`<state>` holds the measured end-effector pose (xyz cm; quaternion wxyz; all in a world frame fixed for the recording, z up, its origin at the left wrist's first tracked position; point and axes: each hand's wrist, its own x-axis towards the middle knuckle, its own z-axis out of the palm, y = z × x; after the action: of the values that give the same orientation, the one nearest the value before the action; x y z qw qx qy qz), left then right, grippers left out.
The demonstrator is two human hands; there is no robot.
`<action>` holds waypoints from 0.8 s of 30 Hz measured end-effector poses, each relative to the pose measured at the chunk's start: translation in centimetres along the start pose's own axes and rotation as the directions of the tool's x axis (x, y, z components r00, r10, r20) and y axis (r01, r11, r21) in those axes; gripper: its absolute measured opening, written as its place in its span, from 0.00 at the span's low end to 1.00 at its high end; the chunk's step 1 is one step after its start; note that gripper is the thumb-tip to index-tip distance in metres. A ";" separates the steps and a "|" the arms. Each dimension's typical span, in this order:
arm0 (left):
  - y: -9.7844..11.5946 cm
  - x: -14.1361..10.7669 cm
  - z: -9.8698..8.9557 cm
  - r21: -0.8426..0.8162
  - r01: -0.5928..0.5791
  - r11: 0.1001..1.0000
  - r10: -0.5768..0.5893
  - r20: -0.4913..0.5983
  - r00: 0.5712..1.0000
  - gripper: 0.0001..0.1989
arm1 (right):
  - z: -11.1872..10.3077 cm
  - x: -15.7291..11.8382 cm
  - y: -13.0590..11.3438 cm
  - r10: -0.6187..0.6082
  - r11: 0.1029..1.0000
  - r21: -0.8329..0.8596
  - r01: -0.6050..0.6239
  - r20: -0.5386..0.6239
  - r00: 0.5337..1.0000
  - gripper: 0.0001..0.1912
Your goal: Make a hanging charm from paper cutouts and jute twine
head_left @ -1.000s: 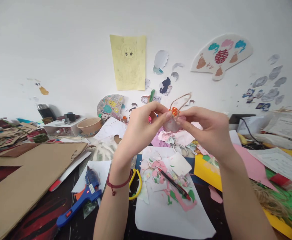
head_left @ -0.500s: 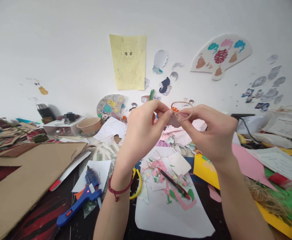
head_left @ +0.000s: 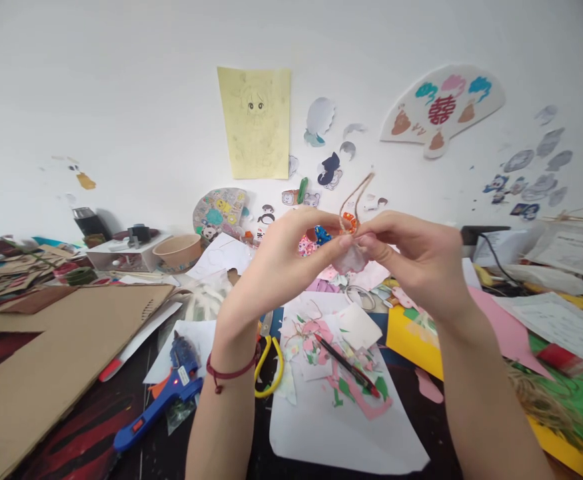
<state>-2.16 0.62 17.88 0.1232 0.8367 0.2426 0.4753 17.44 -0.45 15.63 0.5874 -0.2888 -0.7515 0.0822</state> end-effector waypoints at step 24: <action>0.1 0.5 2.0 0.101 -0.049 0.994 0.084 -0.371 0.925 0.05 | 1.5 -0.1 -0.4 -0.426 0.817 -0.483 0.316 -0.134 0.895 0.06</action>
<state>-0.16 0.90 17.25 0.0207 0.7430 0.2542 0.6188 15.94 -0.53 15.27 0.5943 -0.2710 -0.7165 -0.2450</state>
